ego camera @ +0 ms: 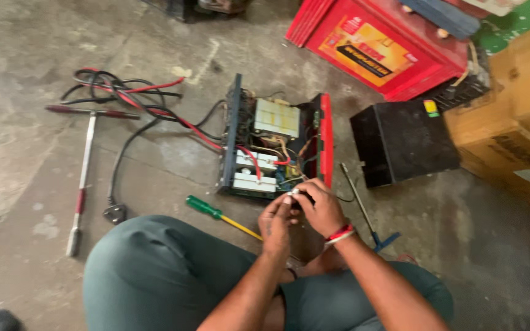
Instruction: The person works on an open inverter unit placed on the floor, using a screwdriver to tighten internal components and handling colored wires by hand.
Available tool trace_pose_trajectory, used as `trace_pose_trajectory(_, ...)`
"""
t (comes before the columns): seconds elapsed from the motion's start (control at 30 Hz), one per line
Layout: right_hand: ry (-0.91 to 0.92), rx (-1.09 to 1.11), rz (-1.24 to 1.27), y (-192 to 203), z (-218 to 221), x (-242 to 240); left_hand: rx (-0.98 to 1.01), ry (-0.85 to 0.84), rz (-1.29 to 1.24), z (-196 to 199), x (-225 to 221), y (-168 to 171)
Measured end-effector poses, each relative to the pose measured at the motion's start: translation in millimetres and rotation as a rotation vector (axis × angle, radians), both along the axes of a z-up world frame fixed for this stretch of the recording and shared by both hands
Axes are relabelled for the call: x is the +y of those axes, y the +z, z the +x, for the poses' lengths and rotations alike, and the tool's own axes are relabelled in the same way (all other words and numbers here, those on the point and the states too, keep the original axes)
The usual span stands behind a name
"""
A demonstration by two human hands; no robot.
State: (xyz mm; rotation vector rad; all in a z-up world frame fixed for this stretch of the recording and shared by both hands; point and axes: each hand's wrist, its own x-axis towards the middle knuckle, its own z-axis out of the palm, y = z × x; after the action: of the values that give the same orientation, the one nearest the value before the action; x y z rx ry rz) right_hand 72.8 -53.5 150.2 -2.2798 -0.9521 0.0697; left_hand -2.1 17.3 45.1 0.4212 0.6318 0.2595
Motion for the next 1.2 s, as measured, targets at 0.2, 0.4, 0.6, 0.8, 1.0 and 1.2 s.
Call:
trace_pose_trajectory(0.2,-0.011,0.071,0.004,18,1,1,0.038,-0.032,0.025,-2,4,5)
trace_pose_trajectory(0.4,-0.01,0.045,-0.035,13,1,1,0.041,-0.009,0.009,-3,0,-4)
trace_pose_trajectory(0.6,-0.032,0.03,-0.016,13,-3,9,0.047,-0.026,-0.077,-2,5,8)
trace_pose_trajectory(0.8,0.034,-0.054,-0.001,2,-2,6,0.111,-0.024,-0.021,-1,2,-6)
trace_pose_trajectory(1.0,0.134,-0.262,-0.092,-21,0,3,0.127,0.01,-0.028,11,-17,-83)
trace_pose_trajectory(1.2,0.023,-0.151,-0.13,-25,1,-5,0.141,0.037,0.126,12,-23,-73)
